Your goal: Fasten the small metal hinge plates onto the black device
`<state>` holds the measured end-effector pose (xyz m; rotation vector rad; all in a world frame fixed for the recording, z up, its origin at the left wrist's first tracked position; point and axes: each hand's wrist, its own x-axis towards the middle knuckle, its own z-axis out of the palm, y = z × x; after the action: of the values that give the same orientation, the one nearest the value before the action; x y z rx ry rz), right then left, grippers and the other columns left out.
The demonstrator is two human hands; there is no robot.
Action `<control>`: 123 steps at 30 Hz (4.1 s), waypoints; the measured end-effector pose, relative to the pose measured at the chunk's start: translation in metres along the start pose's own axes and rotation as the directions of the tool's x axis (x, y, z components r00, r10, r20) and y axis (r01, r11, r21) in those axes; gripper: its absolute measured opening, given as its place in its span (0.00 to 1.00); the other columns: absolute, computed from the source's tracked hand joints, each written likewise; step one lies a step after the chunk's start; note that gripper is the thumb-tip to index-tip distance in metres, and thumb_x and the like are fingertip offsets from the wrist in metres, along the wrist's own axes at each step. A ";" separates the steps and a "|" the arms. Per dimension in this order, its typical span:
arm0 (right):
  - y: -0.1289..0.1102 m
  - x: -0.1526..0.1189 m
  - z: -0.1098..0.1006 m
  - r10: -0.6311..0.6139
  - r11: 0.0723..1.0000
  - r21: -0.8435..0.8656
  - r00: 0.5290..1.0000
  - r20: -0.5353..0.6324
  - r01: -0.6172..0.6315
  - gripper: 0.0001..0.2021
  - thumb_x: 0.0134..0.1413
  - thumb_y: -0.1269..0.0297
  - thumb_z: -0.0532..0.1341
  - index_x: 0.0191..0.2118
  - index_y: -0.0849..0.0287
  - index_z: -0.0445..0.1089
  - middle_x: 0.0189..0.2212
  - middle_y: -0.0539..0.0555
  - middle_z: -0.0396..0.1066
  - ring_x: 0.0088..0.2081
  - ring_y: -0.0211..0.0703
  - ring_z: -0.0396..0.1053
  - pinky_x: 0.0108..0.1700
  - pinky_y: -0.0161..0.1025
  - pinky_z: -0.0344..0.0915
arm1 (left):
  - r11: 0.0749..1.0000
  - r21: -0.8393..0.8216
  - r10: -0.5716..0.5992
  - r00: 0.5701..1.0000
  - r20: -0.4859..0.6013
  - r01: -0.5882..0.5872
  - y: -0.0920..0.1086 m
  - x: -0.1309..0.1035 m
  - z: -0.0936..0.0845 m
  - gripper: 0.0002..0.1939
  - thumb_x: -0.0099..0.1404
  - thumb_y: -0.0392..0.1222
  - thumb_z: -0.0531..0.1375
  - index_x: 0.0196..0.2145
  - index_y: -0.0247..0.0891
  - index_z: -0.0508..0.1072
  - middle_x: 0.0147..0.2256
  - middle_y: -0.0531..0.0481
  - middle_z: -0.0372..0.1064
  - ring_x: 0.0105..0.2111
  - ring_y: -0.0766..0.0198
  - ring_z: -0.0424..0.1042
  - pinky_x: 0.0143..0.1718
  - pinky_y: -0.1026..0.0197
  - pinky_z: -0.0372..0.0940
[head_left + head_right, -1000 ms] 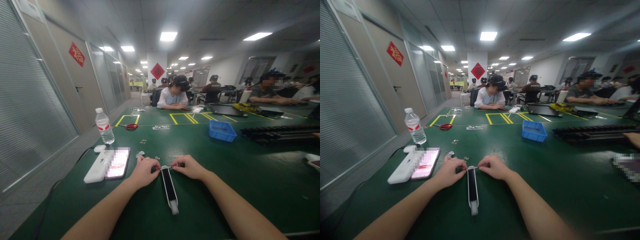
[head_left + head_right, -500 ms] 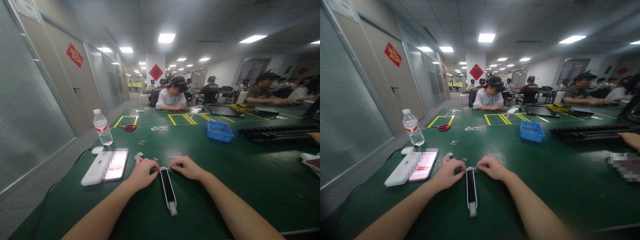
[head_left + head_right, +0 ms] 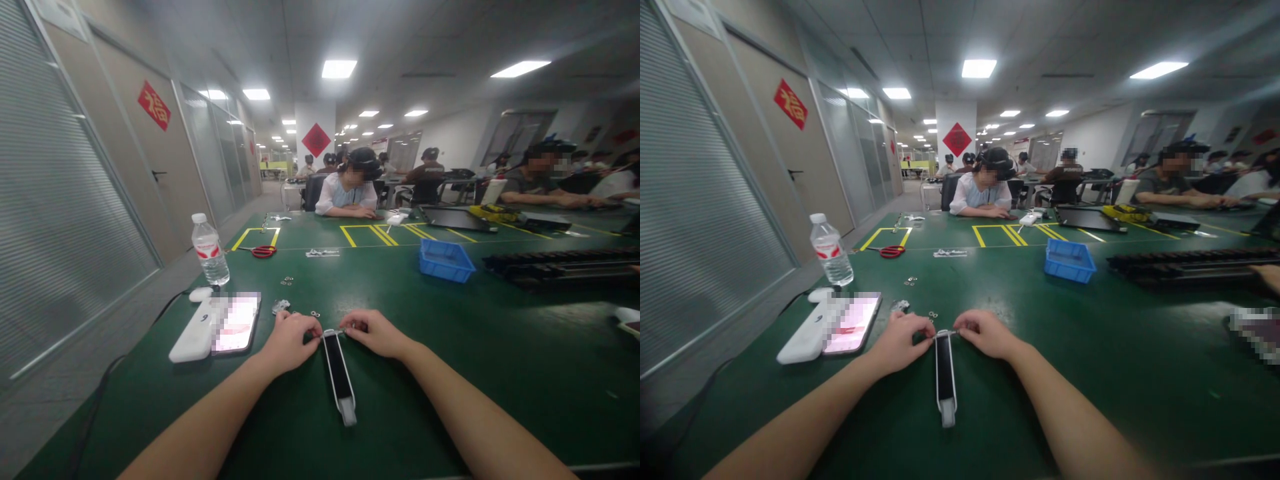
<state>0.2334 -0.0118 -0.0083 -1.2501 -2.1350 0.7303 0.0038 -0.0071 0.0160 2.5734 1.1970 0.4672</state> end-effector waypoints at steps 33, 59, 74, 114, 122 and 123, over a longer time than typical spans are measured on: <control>0.003 -0.003 -0.004 0.049 0.996 0.070 0.999 -0.013 -0.048 0.10 0.49 0.61 0.64 0.35 0.62 0.77 0.29 0.54 0.73 0.27 0.36 0.64 0.31 0.35 0.62 | 1.000 -0.003 0.012 1.000 0.013 -0.012 0.002 -0.001 -0.003 0.05 0.61 0.37 0.56 0.34 0.41 0.72 0.34 0.54 0.73 0.39 0.58 0.69 0.45 0.53 0.49; 0.005 0.000 -0.001 0.071 0.991 0.113 0.997 -0.030 -0.067 0.10 0.45 0.63 0.65 0.34 0.63 0.77 0.22 0.51 0.69 0.24 0.35 0.62 0.28 0.33 0.59 | 1.000 -0.001 0.014 1.000 -0.009 -0.014 0.002 -0.001 -0.002 0.04 0.60 0.36 0.57 0.34 0.41 0.72 0.34 0.55 0.73 0.38 0.59 0.69 0.45 0.53 0.49; 0.001 0.000 0.003 0.038 0.996 0.087 0.998 -0.042 -0.034 0.11 0.48 0.62 0.64 0.35 0.63 0.77 0.25 0.54 0.72 0.26 0.36 0.63 0.29 0.34 0.60 | 1.000 0.008 0.016 1.000 -0.013 -0.016 0.002 -0.001 -0.002 0.04 0.60 0.36 0.57 0.34 0.40 0.72 0.34 0.55 0.73 0.38 0.60 0.69 0.45 0.52 0.49; -0.007 0.000 0.004 0.002 1.000 -0.018 1.000 -0.005 -0.002 0.06 0.52 0.65 0.60 0.31 0.62 0.72 0.24 0.49 0.64 0.25 0.33 0.59 0.29 0.31 0.57 | 1.000 0.005 0.023 1.000 -0.021 -0.022 0.004 -0.002 -0.002 0.04 0.60 0.36 0.56 0.34 0.40 0.71 0.34 0.54 0.72 0.38 0.60 0.69 0.45 0.52 0.49; -0.007 0.000 0.003 0.001 1.000 -0.016 1.000 -0.004 -0.001 0.06 0.52 0.65 0.60 0.31 0.61 0.71 0.25 0.49 0.65 0.25 0.33 0.59 0.29 0.32 0.58 | 0.981 0.150 0.139 0.985 -0.105 -0.123 0.011 -0.005 -0.012 0.08 0.61 0.41 0.56 0.36 0.40 0.72 0.37 0.49 0.73 0.40 0.56 0.69 0.48 0.48 0.49; -0.006 0.000 0.004 0.001 1.000 -0.011 1.000 -0.005 -0.001 0.06 0.52 0.65 0.60 0.31 0.61 0.71 0.25 0.49 0.65 0.25 0.33 0.59 0.29 0.32 0.58 | 0.972 0.178 0.182 0.970 -0.159 -0.153 0.014 -0.005 -0.016 0.09 0.61 0.42 0.55 0.38 0.40 0.72 0.38 0.48 0.73 0.41 0.56 0.69 0.48 0.48 0.50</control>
<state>0.2271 -0.0153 -0.0064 -1.2579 -2.1375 0.7161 0.0040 -0.0181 0.0351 2.8407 1.1180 0.6696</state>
